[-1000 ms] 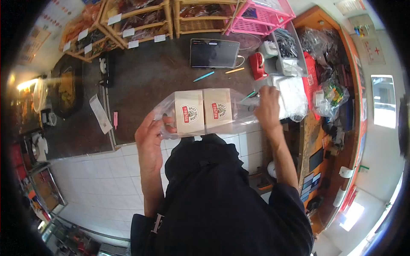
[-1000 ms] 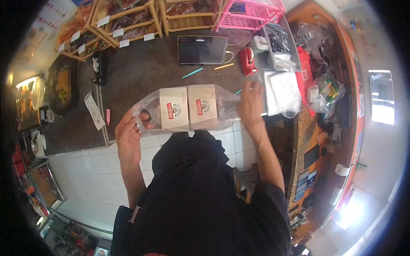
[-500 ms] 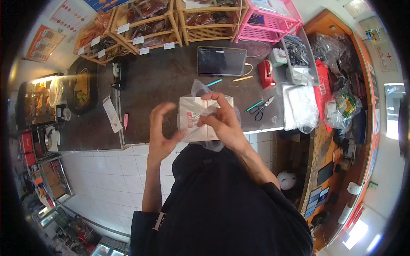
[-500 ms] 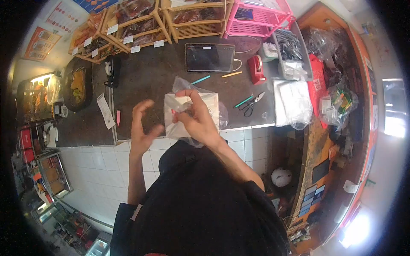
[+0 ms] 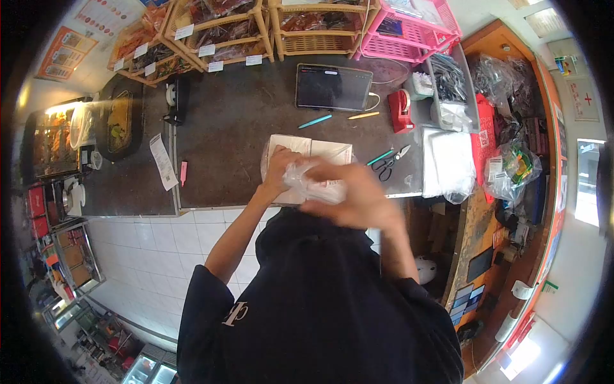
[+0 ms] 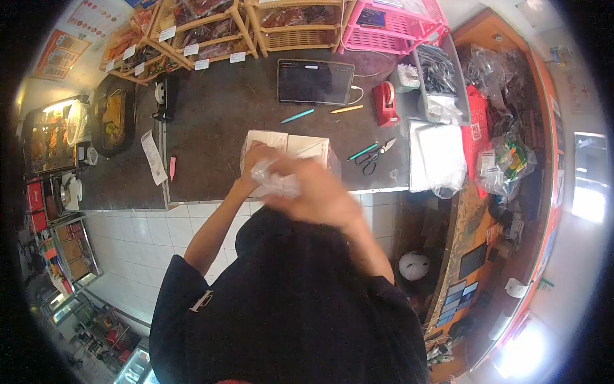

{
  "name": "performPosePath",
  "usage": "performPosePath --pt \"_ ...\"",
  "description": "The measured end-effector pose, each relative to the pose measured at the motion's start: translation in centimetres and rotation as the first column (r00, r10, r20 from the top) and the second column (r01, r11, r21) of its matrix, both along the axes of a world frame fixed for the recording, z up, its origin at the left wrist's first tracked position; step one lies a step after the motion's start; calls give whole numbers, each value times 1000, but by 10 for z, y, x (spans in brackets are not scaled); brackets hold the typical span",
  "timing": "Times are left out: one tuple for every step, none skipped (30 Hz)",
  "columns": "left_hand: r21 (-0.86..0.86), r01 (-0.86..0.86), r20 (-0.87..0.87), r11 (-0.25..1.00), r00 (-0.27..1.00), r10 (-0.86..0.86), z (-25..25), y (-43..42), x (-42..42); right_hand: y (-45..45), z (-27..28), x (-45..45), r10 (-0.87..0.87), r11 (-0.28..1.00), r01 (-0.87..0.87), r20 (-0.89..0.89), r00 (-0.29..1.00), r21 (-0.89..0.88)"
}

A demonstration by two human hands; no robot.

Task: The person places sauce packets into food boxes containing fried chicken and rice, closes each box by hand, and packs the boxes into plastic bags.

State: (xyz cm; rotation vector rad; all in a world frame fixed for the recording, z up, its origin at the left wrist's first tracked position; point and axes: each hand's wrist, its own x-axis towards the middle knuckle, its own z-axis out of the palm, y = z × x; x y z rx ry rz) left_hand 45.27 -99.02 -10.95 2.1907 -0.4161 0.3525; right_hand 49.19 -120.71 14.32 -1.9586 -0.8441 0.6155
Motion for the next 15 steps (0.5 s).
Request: performPosePath --pt "-20 -20 15 1000 1000 20 11 0 0 -21 7 16 -134 989 126 -130 982 -71" --pt "-40 -39 28 998 999 40 18 0 0 -35 -8 21 -172 980 179 77 982 -88" --pt "-10 -46 9 999 999 46 15 -1 1 -49 -41 23 -199 968 233 282 938 -92" --pt "20 -54 -9 998 998 54 10 -3 3 -50 -82 17 -180 966 237 384 905 -104" --pt "51 -52 -34 997 998 54 6 -7 2 -52 -122 11 -163 962 247 483 860 -116" --pt "-13 -71 -3 997 997 71 7 -11 1 -38 -150 2 -136 966 221 459 878 -136" --pt "-76 -88 33 993 995 90 10 -16 4 -24 -177 -7 -109 969 194 434 894 -156" --pt "-141 -101 61 985 992 111 12 -19 3 -13 -190 -8 -98 972 171 377 921 -164" --pt "-107 -124 20 986 992 127 15 -21 0 -7 -200 -5 -159 979 190 302 940 -76" --pt "-68 -143 -16 987 990 142 18 -20 -1 -2 -210 1 -216 976 218 225 950 16" --pt "-27 -159 -46 987 987 157 24 -18 1 5 -209 6 -266 961 252 147 953 109" --pt "-21 -115 -86 993 990 112 29 -13 1 7 -200 5 -360 920 351 19 933 174" --pt "-32 -80 -94 996 993 76 33 -15 1 12 -207 1 -397 884 393 -38 917 253" --pt "-45 -44 -101 998 994 39 37 -18 1 19 -214 -2 -429 839 435 -96 898 326" --pt "-58 -10 -109 998 994 4 39 -21 1 22 -220 -5 -453 786 475 -154 878 395"
